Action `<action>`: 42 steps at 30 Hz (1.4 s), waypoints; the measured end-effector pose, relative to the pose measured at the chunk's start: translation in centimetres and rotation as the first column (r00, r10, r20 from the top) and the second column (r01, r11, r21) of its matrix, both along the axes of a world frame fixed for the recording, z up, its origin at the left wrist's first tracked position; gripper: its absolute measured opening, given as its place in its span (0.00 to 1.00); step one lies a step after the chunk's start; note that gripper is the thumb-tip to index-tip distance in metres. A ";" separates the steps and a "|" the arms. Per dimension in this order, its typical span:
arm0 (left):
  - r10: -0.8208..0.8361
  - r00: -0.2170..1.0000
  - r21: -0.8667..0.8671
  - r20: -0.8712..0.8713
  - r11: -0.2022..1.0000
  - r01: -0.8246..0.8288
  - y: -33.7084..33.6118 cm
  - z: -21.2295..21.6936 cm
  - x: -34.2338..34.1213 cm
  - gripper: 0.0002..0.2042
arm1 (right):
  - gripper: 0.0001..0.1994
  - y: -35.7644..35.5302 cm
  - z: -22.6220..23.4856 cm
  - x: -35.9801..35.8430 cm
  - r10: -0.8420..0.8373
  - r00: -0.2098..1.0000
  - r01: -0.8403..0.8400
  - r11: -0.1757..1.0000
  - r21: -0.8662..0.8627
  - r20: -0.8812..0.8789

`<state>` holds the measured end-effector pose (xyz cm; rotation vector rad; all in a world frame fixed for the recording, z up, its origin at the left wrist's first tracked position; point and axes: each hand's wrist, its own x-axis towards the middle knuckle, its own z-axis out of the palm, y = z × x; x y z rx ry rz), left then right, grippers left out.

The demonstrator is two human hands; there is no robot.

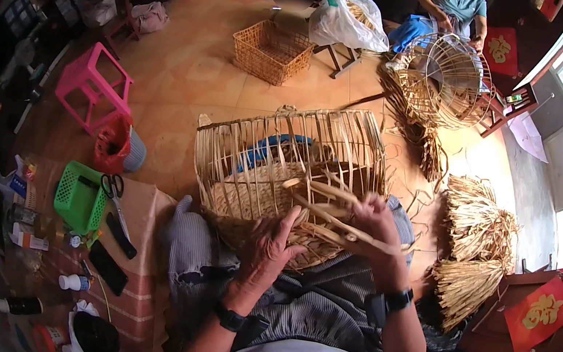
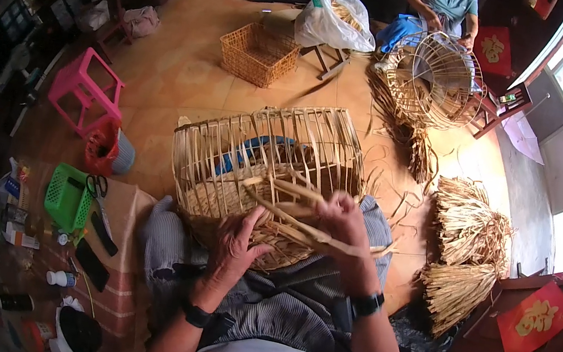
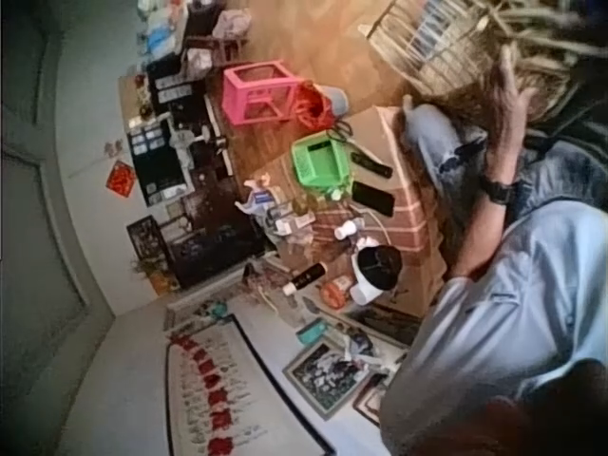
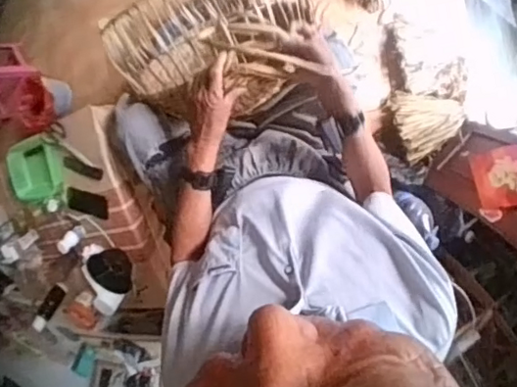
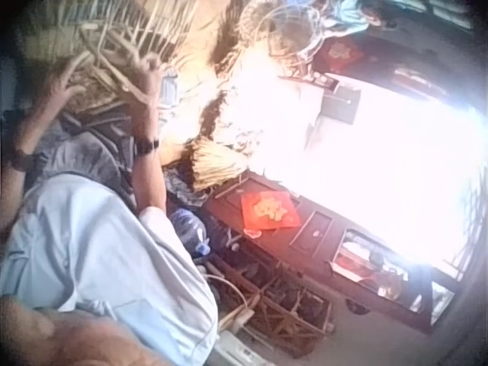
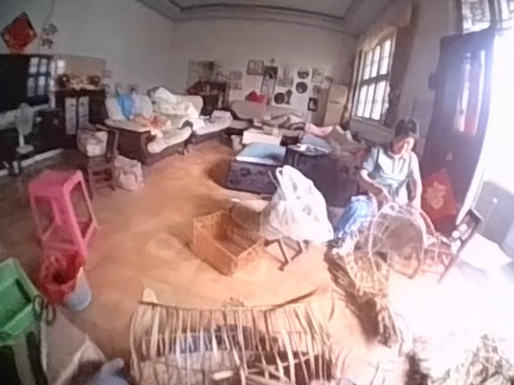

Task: Weaving a basket using straw or bamboo strips.

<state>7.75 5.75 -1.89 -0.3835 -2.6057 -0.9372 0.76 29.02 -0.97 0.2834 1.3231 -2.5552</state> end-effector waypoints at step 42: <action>0.181 0.983 0.305 -0.024 0.938 -0.165 -7.6 7.0 0.4 0.08 | 0.09 14.9 -4.0 6.7 -0.342 0.940 0.262 0.694 -0.670 0.013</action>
